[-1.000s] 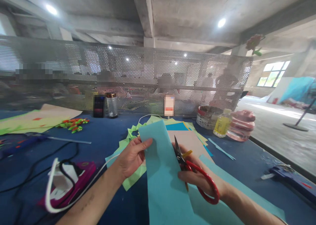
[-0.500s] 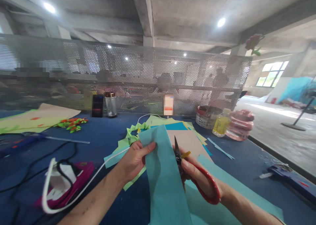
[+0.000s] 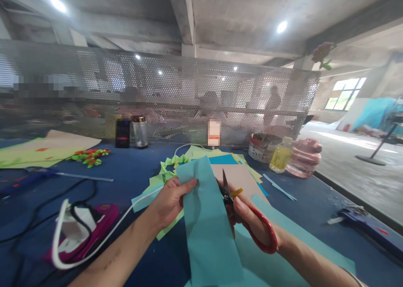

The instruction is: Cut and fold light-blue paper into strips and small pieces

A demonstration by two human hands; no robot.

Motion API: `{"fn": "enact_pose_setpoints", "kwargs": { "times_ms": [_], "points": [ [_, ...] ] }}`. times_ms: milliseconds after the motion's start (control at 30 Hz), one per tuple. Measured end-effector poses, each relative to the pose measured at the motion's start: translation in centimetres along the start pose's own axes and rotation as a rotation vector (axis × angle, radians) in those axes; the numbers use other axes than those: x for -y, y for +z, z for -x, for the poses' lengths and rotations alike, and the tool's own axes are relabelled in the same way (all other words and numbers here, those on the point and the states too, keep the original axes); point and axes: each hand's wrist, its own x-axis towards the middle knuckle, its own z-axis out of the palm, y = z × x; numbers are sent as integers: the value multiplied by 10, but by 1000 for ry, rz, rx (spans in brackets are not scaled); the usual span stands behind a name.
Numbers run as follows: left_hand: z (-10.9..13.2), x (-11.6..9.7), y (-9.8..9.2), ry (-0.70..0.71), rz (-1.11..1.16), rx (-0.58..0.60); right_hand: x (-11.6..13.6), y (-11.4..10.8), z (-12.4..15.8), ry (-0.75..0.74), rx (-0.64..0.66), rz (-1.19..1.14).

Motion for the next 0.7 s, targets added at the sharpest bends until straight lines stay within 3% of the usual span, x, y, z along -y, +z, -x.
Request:
{"fn": "enact_pose_setpoints", "kwargs": {
  "times_ms": [233,700],
  "points": [
    [3,4,4,-49,16,101,3,1,-1,17,-38,46],
    [0,3,0,-15,-10,17,-7,-4,-3,-20,-55,-9]
  ]
}}
